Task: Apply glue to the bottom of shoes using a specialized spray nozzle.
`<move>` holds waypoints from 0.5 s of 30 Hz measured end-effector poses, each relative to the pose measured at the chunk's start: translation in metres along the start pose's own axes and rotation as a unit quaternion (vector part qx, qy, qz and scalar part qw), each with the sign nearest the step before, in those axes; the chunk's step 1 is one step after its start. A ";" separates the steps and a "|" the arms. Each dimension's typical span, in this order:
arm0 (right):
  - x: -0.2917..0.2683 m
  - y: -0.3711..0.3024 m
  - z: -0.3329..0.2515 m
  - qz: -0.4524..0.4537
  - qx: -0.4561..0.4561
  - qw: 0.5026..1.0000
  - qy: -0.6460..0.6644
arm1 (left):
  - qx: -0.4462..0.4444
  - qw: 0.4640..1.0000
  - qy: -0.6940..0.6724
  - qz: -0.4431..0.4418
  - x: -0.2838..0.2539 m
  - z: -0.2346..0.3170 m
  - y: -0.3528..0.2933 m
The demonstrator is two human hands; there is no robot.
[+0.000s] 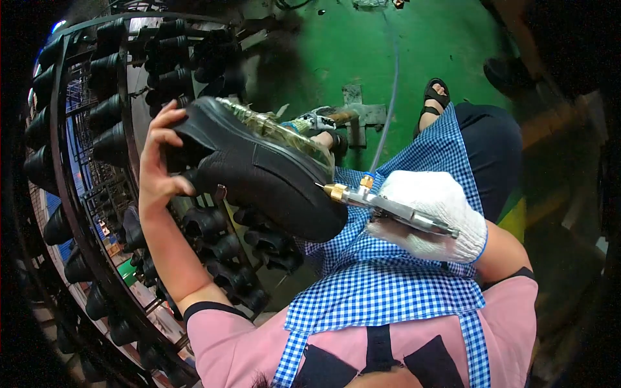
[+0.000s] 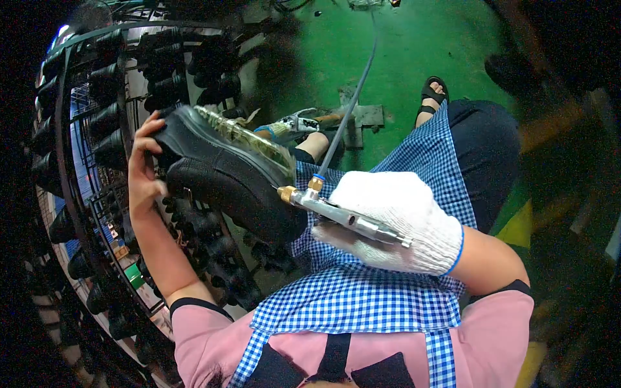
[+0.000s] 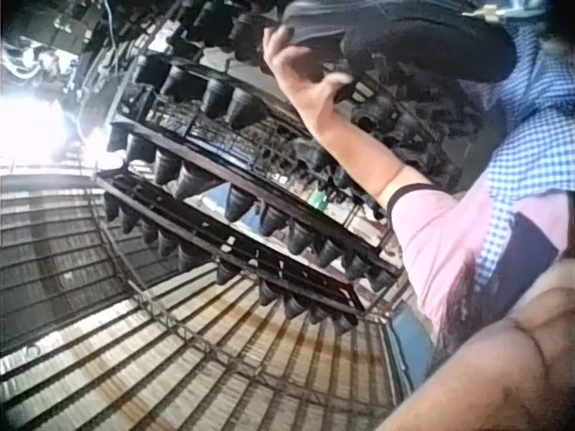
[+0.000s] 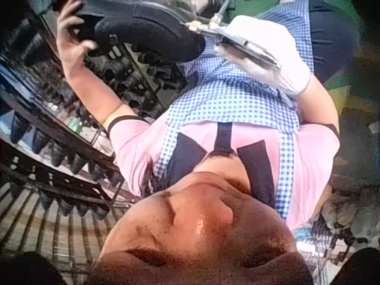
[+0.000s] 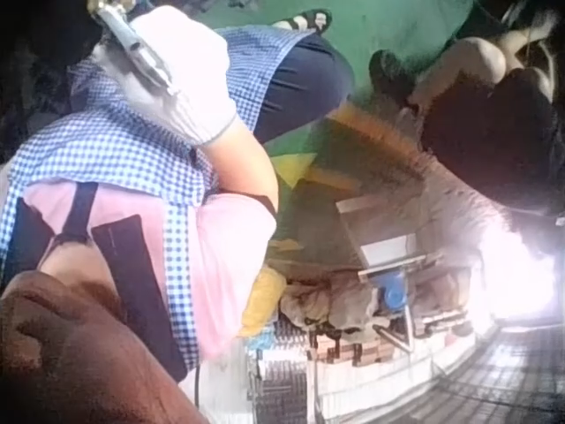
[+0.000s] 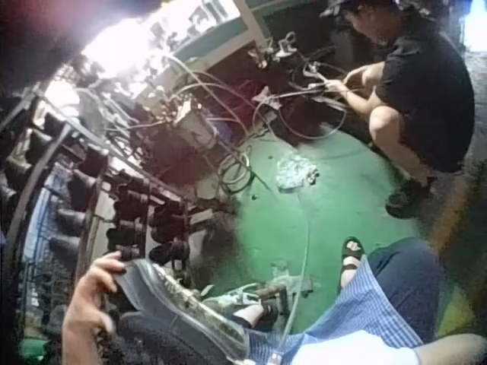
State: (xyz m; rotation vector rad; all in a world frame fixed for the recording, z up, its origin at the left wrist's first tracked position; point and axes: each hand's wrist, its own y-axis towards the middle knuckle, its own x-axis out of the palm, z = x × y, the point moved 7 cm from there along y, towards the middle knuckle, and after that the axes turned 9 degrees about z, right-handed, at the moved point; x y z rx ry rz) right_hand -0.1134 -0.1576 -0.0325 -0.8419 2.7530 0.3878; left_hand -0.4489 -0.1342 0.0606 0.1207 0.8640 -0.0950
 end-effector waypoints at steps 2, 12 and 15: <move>-0.007 0.000 -0.002 0.003 -0.021 1.000 0.014 | -0.005 0.998 0.066 -0.021 0.002 0.003 -0.012; -0.030 -0.011 -0.003 -0.040 -0.008 0.999 -0.032 | -0.049 0.975 0.213 0.049 0.019 -0.008 -0.048; -0.033 -0.019 -0.003 -0.041 -0.014 0.998 -0.048 | -0.075 0.976 0.164 0.122 0.016 -0.006 -0.056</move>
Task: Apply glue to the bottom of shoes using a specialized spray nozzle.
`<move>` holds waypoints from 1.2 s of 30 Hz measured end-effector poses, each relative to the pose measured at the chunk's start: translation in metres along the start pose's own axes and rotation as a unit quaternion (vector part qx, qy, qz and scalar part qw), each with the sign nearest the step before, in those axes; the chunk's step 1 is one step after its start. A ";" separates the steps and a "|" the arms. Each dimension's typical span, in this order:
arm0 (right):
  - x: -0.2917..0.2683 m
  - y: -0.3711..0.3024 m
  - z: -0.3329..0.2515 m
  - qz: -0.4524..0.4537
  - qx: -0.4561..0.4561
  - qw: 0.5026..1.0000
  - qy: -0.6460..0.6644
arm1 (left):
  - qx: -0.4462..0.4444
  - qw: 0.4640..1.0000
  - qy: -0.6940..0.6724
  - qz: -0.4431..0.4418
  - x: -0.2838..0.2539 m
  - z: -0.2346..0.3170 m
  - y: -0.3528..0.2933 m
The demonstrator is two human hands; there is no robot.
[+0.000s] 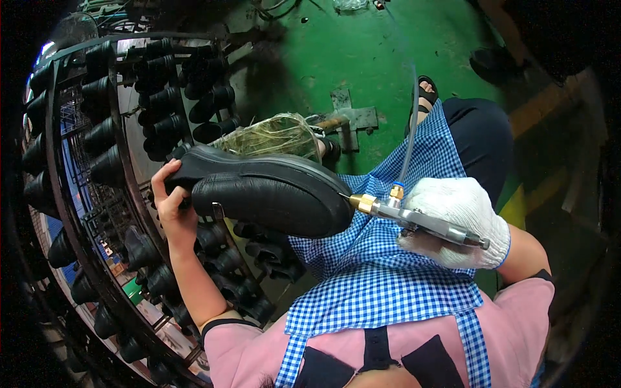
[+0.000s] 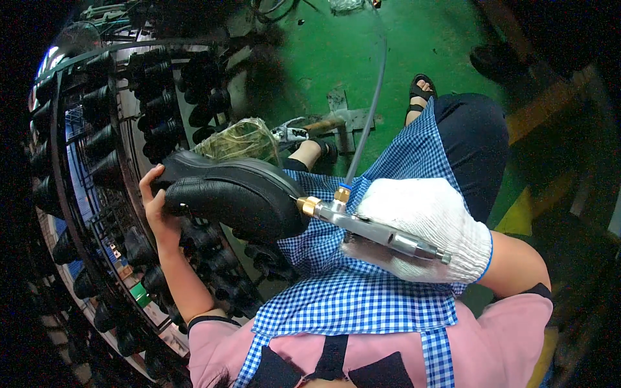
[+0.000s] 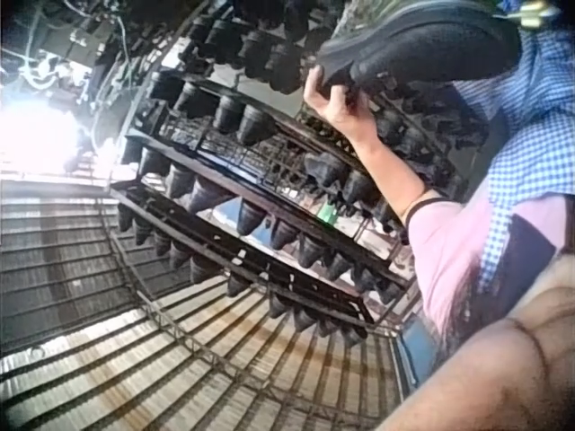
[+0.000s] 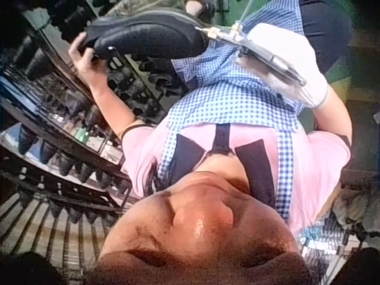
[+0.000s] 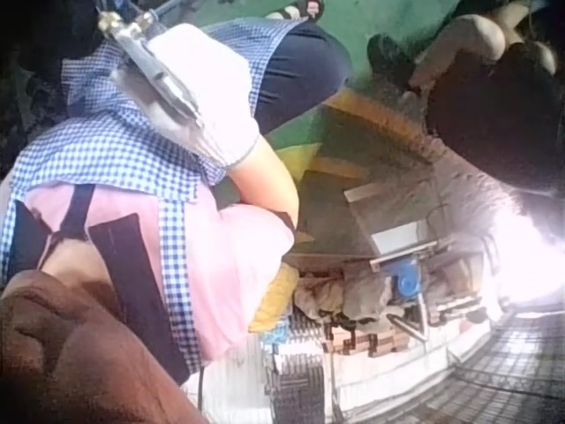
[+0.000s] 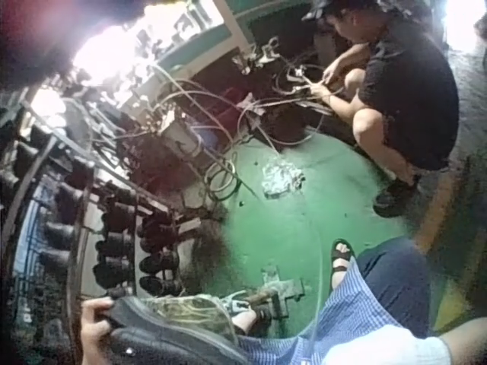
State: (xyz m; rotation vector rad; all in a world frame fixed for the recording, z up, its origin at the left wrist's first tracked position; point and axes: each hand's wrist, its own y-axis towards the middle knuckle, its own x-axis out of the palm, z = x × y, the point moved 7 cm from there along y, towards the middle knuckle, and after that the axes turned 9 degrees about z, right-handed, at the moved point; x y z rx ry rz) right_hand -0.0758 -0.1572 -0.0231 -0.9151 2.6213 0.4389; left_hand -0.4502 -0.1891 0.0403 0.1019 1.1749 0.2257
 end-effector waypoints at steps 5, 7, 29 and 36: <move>-0.004 -0.011 0.000 0.070 -0.008 0.997 0.016 | 0.011 0.999 -0.021 0.039 0.002 0.012 -0.016; -0.001 -0.012 0.001 0.085 -0.014 0.996 0.012 | -0.014 0.997 -0.051 0.056 0.003 0.015 -0.023; 0.058 0.061 0.021 0.359 -0.015 0.932 0.041 | -0.165 0.968 0.137 0.131 0.021 0.110 -0.105; 0.077 0.066 0.012 0.326 -0.038 0.943 0.046 | -0.171 0.976 0.041 0.128 0.030 0.124 -0.109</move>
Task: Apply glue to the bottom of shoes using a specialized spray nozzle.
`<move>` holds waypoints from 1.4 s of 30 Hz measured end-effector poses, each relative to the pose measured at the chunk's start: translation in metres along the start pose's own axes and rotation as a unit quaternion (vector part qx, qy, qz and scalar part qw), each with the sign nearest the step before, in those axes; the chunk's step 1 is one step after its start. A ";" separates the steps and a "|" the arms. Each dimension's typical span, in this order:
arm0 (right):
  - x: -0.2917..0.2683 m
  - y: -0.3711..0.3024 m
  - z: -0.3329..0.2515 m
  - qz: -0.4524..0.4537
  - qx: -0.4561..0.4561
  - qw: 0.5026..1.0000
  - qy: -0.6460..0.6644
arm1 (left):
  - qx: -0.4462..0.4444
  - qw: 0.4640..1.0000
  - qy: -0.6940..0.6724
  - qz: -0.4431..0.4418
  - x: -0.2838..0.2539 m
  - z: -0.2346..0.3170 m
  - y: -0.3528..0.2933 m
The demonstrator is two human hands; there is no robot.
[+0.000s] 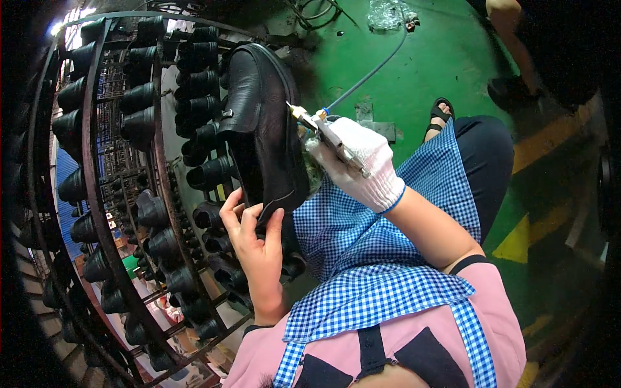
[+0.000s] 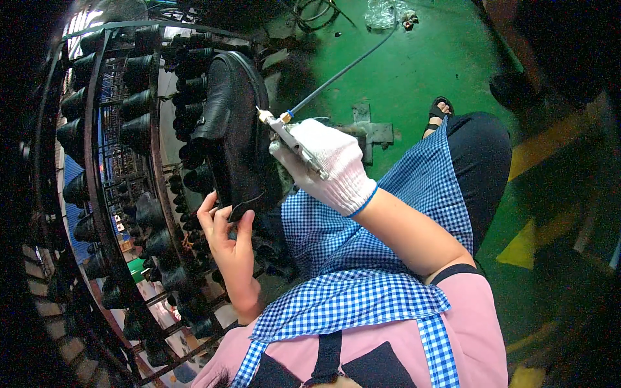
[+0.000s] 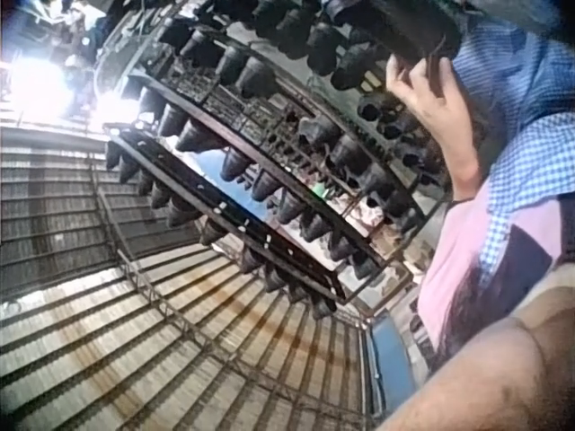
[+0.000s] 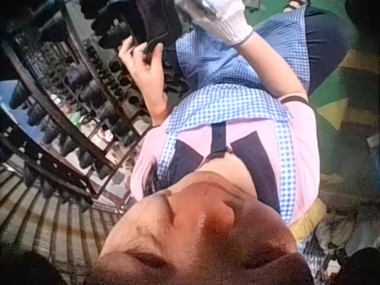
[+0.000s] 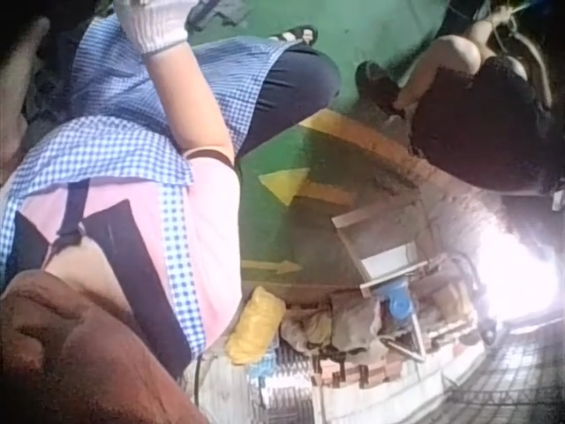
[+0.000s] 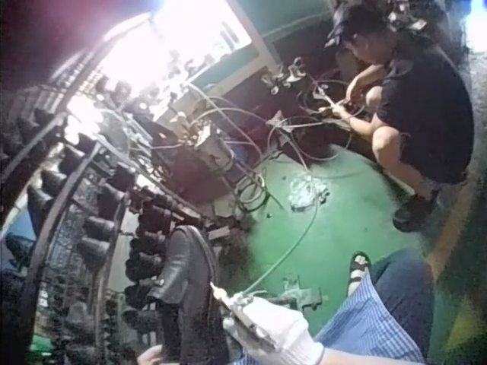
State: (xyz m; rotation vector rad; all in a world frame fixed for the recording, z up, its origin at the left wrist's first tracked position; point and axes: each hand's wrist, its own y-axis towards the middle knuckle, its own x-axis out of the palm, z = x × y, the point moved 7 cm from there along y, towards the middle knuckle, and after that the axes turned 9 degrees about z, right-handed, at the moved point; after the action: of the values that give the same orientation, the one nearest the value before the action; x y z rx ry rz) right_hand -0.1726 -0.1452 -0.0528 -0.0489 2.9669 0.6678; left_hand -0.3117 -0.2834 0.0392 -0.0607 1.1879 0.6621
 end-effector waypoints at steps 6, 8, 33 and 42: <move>-0.009 -0.009 -0.015 -0.041 -0.012 0.999 -0.017 | 0.012 1.000 -0.014 0.010 0.003 -0.002 0.002; -0.009 -0.013 -0.017 -0.044 -0.012 0.999 -0.004 | -0.011 1.000 -0.029 0.003 0.005 -0.007 0.002; -0.020 -0.043 0.030 -0.082 0.226 0.966 0.092 | 0.066 0.996 -0.061 0.005 0.007 -0.005 0.015; 0.058 -0.032 0.040 -0.140 0.230 0.940 0.212 | 0.293 0.945 -0.139 -0.048 -0.023 -0.009 0.035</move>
State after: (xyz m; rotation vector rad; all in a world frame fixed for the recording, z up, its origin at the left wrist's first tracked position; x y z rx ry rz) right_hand -0.2253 -0.1576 -0.1082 -0.6365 3.3311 -0.0969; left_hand -0.3419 -0.2688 0.0657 0.4602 1.0571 0.2012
